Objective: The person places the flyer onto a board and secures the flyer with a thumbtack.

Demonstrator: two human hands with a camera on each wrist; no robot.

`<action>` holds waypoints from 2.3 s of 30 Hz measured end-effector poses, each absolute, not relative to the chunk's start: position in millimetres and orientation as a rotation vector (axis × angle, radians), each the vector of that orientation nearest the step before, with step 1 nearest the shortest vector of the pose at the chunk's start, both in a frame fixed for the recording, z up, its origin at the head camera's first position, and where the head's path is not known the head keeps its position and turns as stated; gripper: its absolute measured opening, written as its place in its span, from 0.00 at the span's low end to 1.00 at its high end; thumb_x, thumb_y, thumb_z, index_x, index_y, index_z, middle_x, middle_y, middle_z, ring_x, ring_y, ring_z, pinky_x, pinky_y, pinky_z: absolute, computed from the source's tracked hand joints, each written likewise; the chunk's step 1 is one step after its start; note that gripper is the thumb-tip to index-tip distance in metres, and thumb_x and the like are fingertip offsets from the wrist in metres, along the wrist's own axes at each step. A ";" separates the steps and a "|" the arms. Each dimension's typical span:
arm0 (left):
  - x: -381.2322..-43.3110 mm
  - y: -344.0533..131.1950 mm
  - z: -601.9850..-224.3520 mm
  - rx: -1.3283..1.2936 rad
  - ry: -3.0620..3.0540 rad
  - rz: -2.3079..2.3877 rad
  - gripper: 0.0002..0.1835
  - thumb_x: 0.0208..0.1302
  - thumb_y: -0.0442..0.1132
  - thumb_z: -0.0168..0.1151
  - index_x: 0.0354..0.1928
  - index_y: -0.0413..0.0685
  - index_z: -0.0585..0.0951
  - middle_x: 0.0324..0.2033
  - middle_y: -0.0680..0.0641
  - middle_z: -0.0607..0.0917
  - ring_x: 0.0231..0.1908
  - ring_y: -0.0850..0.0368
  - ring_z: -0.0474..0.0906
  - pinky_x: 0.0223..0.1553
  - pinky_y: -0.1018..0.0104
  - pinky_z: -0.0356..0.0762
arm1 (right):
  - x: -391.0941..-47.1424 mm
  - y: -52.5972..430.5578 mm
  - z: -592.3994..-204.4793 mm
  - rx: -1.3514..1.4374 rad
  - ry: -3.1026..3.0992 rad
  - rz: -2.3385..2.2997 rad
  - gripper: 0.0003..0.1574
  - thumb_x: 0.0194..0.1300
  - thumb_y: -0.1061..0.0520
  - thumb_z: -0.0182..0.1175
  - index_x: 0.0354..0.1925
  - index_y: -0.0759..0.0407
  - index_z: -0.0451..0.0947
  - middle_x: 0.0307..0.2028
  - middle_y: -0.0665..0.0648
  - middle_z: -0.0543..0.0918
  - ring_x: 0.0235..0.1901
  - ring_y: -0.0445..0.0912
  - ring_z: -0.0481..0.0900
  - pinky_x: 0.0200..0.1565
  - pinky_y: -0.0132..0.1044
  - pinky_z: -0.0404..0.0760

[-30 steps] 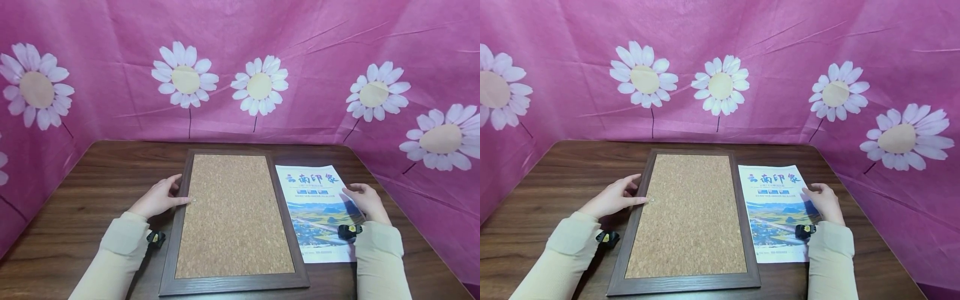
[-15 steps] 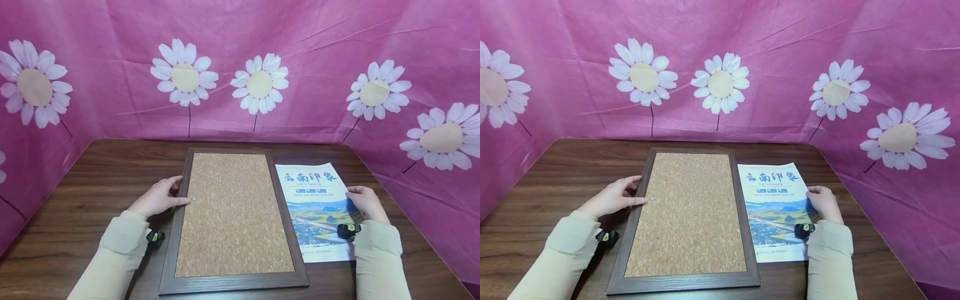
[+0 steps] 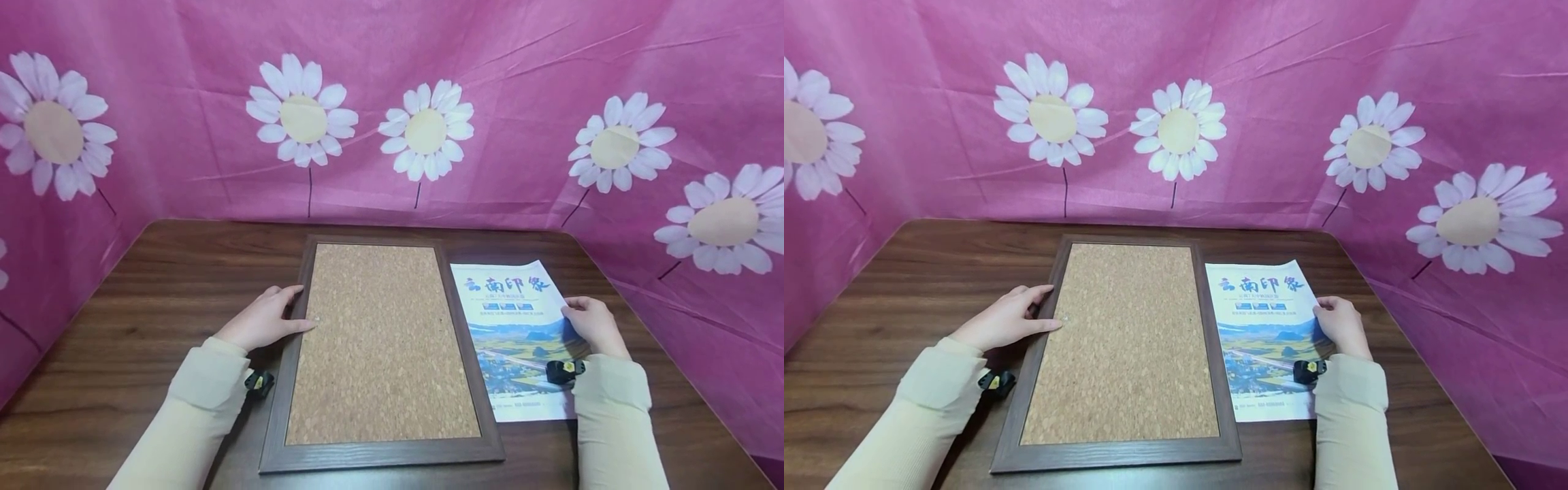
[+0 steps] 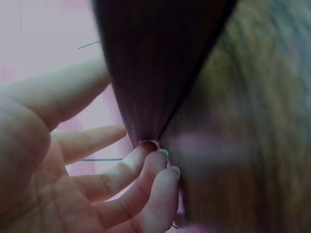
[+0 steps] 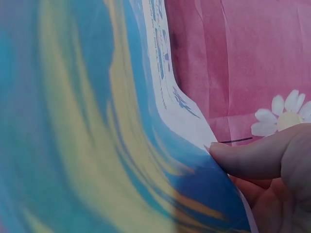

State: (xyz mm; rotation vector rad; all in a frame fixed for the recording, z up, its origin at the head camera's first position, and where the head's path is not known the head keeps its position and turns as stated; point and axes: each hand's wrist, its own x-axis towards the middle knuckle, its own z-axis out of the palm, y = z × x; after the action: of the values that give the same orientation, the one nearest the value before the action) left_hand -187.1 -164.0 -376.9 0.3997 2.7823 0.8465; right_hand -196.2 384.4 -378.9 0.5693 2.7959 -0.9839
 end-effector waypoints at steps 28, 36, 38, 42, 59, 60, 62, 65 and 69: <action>-190.2 -166.7 -377.0 0.429 2.770 0.851 0.46 0.62 0.57 0.67 0.71 0.32 0.63 0.59 0.27 0.73 0.60 0.35 0.71 0.62 0.40 0.69 | -191.7 394.2 -374.3 0.626 2.855 -1.257 0.34 0.77 0.52 0.46 0.66 0.79 0.63 0.59 0.74 0.72 0.31 0.31 0.71 0.32 0.23 0.73; -191.6 -170.0 -377.2 0.469 2.746 0.855 0.45 0.62 0.53 0.69 0.71 0.31 0.63 0.57 0.28 0.73 0.49 0.43 0.75 0.56 0.42 0.73 | -187.7 398.6 -365.7 0.639 2.828 -1.318 0.34 0.76 0.50 0.48 0.67 0.76 0.63 0.37 0.49 0.79 0.28 0.34 0.74 0.31 0.28 0.77; -192.0 -170.2 -377.5 0.475 2.744 0.856 0.45 0.62 0.52 0.69 0.71 0.31 0.62 0.56 0.29 0.74 0.50 0.42 0.75 0.57 0.41 0.73 | -185.5 399.7 -361.3 0.629 2.825 -1.337 0.35 0.76 0.50 0.48 0.67 0.77 0.62 0.30 0.39 0.76 0.27 0.34 0.74 0.30 0.28 0.77; -192.3 -170.1 -378.3 0.473 2.745 0.859 0.45 0.62 0.51 0.69 0.71 0.30 0.62 0.56 0.28 0.74 0.55 0.38 0.73 0.59 0.40 0.71 | -180.9 400.8 -352.4 0.604 2.827 -1.374 0.35 0.76 0.51 0.49 0.67 0.77 0.61 0.25 0.30 0.72 0.26 0.33 0.75 0.30 0.28 0.77; -190.6 -171.0 -376.1 0.428 2.678 0.880 0.48 0.63 0.53 0.68 0.74 0.32 0.58 0.58 0.28 0.70 0.46 0.46 0.77 0.52 0.45 0.76 | -168.0 386.0 -313.4 0.444 2.416 -2.141 0.07 0.67 0.53 0.65 0.37 0.37 0.83 0.27 0.38 0.86 0.23 0.37 0.82 0.26 0.28 0.80; -190.7 -170.9 -375.8 0.426 2.674 0.881 0.48 0.63 0.53 0.68 0.74 0.32 0.57 0.58 0.28 0.70 0.46 0.46 0.77 0.52 0.45 0.76 | -167.9 384.1 -311.4 0.437 2.410 -2.156 0.07 0.67 0.53 0.65 0.38 0.37 0.84 0.27 0.38 0.87 0.23 0.37 0.82 0.26 0.28 0.80; -191.2 -170.5 -375.7 0.428 2.675 0.878 0.48 0.63 0.53 0.68 0.74 0.32 0.58 0.58 0.29 0.70 0.46 0.46 0.77 0.52 0.45 0.76 | -167.2 380.9 -308.2 0.411 2.406 -2.183 0.07 0.67 0.54 0.65 0.38 0.38 0.84 0.27 0.39 0.87 0.23 0.37 0.82 0.25 0.28 0.80; -192.5 -170.2 -376.3 0.437 2.685 0.865 0.47 0.63 0.53 0.68 0.74 0.32 0.58 0.57 0.29 0.71 0.46 0.46 0.76 0.53 0.44 0.75 | -166.4 376.5 -305.0 0.382 2.392 -2.224 0.08 0.67 0.56 0.65 0.38 0.39 0.85 0.27 0.39 0.87 0.22 0.36 0.82 0.25 0.27 0.80; -193.9 -169.6 -376.7 0.439 2.685 0.864 0.47 0.63 0.53 0.68 0.74 0.32 0.58 0.58 0.29 0.70 0.46 0.46 0.77 0.53 0.44 0.76 | -167.6 368.6 -302.5 0.389 2.384 -2.269 0.08 0.66 0.56 0.65 0.37 0.40 0.85 0.26 0.40 0.87 0.22 0.36 0.83 0.24 0.28 0.80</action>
State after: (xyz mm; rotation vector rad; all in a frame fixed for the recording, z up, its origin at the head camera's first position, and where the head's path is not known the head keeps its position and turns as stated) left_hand -193.9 -169.6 -376.7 0.4391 2.6854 0.8644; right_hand -167.6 368.6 -302.5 0.3895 2.3840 -2.2685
